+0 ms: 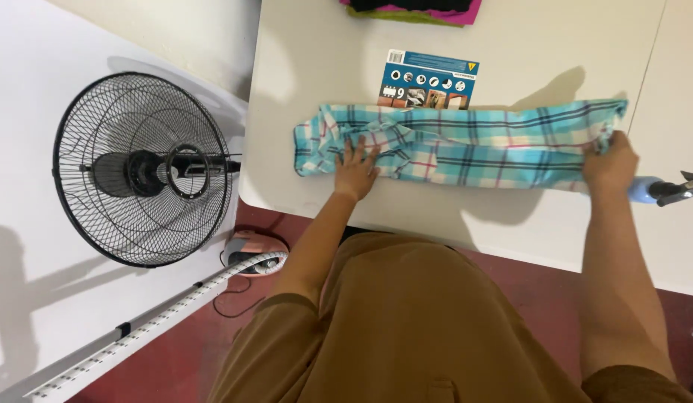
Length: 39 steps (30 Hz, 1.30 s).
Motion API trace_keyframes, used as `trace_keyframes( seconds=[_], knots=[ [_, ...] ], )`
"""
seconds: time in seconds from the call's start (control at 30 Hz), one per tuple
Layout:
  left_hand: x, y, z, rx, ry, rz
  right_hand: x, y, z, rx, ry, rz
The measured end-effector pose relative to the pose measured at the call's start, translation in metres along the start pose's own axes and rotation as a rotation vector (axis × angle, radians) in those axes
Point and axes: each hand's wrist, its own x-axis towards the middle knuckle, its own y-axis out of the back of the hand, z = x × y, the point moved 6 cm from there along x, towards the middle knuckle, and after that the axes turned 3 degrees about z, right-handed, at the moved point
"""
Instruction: Steaming a plaid shirt with a garment steamer and folding it on a table.
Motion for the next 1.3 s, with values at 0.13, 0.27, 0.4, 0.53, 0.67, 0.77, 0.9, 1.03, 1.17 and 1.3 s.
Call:
trace_keyframes(
  seconds=[0.13,0.27,0.4,0.53,0.67,0.77,0.9,1.03,1.17,1.3],
  knots=[
    [-0.008,0.001,0.024,-0.021,-0.096,-0.082,0.003,0.039,-0.023,-0.161,0.02,0.066],
    [-0.012,-0.01,0.027,-0.104,-0.148,-0.234,0.003,0.059,-0.054,-0.224,0.001,0.163],
    [0.011,-0.034,-0.017,-0.634,-0.183,0.25,-0.007,0.03,-0.107,-0.061,0.144,0.117],
    [0.028,-0.064,-0.064,-1.514,0.292,0.08,-0.061,-0.064,-0.218,0.277,0.009,-0.183],
    [0.01,-0.015,-0.06,-1.788,0.502,-0.229,-0.155,-0.16,-0.323,0.482,0.308,-0.134],
    [0.001,-0.011,-0.065,-1.924,0.615,-0.31,-0.212,-0.147,-0.395,0.596,0.486,-0.386],
    [0.008,-0.051,-0.086,-1.813,0.616,-0.112,-0.245,-0.161,-0.379,0.528,0.495,-0.802],
    [0.012,-0.045,-0.087,-1.292,0.401,0.147,-0.226,-0.168,-0.317,0.489,0.293,-0.857],
    [0.014,-0.018,-0.083,-1.224,0.414,0.19,-0.194,-0.127,-0.257,0.258,0.458,-0.589],
    [0.002,0.028,-0.084,-1.236,0.262,0.308,-0.17,-0.083,-0.215,0.167,0.366,-0.349]
  ],
)
